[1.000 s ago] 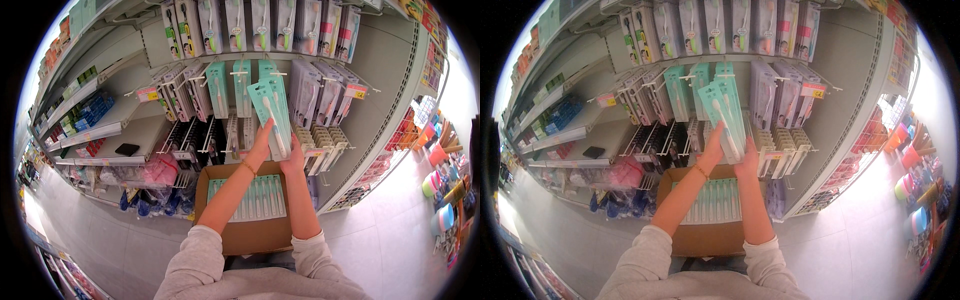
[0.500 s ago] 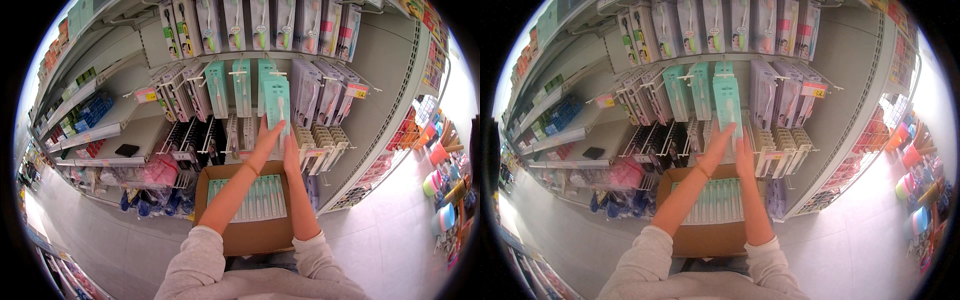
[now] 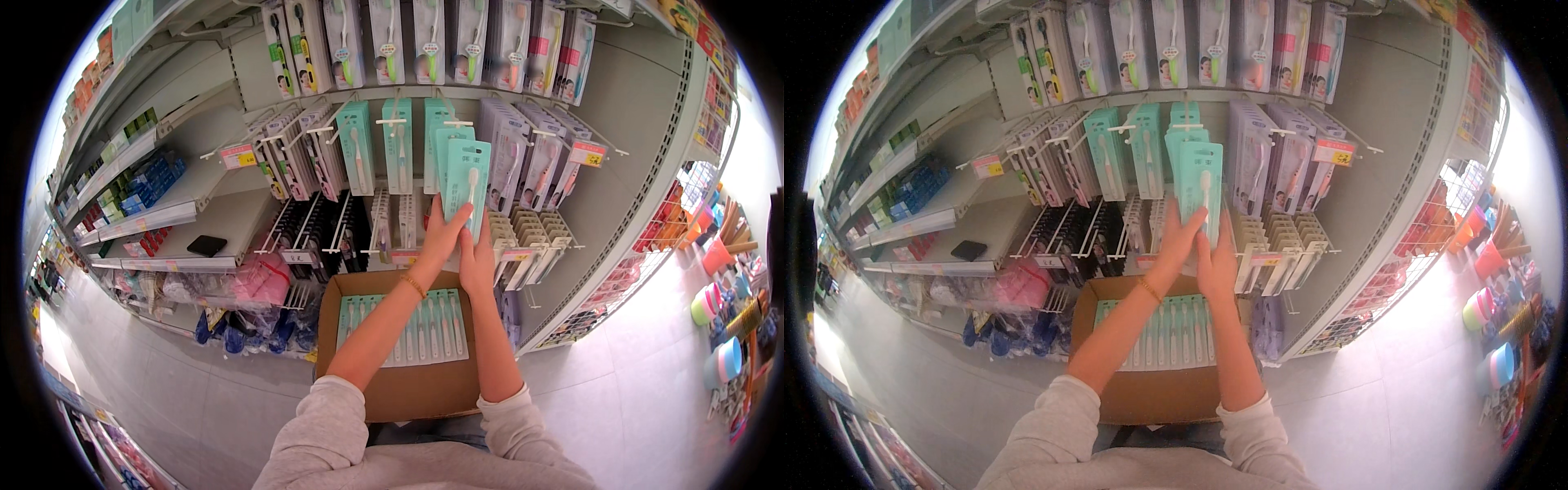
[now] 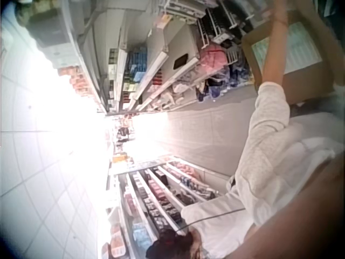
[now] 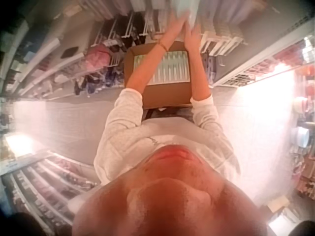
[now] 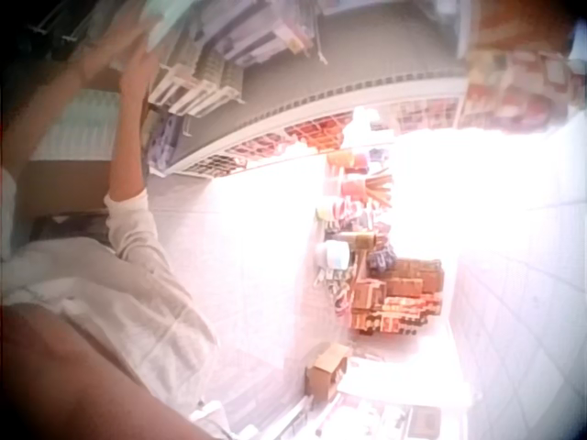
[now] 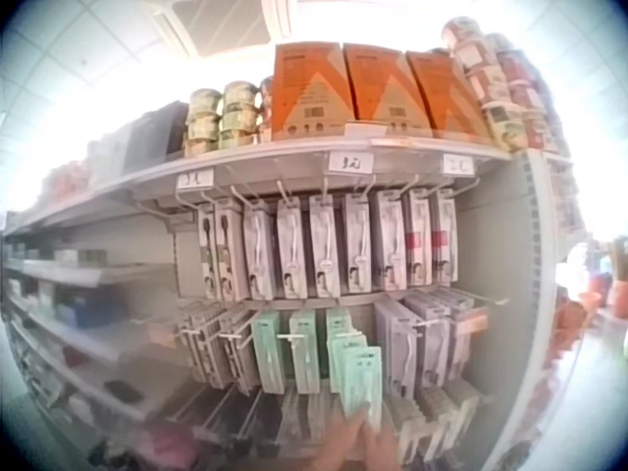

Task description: The person removes packaged toothbrushes from a cardboard box and places them onto hooks on a retail display rack. They handle the items one at a time, arranging them in rows on the rack.

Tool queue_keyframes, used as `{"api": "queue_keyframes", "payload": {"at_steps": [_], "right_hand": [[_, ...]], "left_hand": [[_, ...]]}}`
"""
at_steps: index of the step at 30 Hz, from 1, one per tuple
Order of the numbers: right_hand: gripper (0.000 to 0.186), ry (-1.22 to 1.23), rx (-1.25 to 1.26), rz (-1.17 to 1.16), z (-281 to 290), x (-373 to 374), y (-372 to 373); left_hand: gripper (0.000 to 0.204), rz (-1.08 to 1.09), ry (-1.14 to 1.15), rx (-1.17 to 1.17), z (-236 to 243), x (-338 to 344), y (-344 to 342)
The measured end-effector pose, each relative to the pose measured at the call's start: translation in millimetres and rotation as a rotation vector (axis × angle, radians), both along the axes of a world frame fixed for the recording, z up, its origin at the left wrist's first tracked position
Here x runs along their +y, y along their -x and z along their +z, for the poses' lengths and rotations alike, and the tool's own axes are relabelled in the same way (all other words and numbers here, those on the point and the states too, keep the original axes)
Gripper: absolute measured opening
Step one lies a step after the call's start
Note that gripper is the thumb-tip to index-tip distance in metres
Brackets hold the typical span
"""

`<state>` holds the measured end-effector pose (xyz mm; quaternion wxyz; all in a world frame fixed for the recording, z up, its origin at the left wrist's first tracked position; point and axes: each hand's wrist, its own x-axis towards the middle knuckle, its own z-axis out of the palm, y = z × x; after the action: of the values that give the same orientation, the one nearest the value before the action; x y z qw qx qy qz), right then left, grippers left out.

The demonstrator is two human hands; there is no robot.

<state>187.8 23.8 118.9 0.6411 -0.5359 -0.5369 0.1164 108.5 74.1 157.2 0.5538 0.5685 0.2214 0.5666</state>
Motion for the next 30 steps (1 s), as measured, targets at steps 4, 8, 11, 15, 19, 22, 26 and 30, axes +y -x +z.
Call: {"api": "queue_keyframes", "payload": {"at_steps": [4, 8, 11, 15, 19, 22, 26, 30], "right_hand": [[0.063, -0.071, -0.029, -0.056, 7, -19, 5], [0.066, -0.085, -0.057, -0.131, 11, -38, 14], [0.069, -0.046, -0.079, -0.162, 17, -56, 23], [0.071, -0.01, -0.127, -0.203, 24, -76, 35], [0.077, -0.016, -0.202, -0.188, 30, -88, 44], [0.081, 0.003, -0.261, -0.196, 33, -89, 48], [0.082, -0.005, -0.287, -0.208, 30, -90, 50], [0.08, -0.041, -0.34, -0.205, 31, -93, 52]], "left_hand": [[0.06, -0.105, 0.116, -0.113, 1, -19, 2], [0.057, -0.161, 0.212, -0.186, -9, -30, 5], [0.056, -0.23, 0.248, -0.244, -7, -46, 14], [0.056, -0.342, 0.282, -0.286, -10, -55, 26], [0.056, -0.403, 0.277, -0.322, -7, -61, 39], [0.051, -0.372, 0.26, -0.302, -4, -61, 42], [0.051, -0.356, 0.231, -0.308, -10, -64, 42], [0.059, -0.332, 0.229, -0.314, -12, -71, 49]]}}
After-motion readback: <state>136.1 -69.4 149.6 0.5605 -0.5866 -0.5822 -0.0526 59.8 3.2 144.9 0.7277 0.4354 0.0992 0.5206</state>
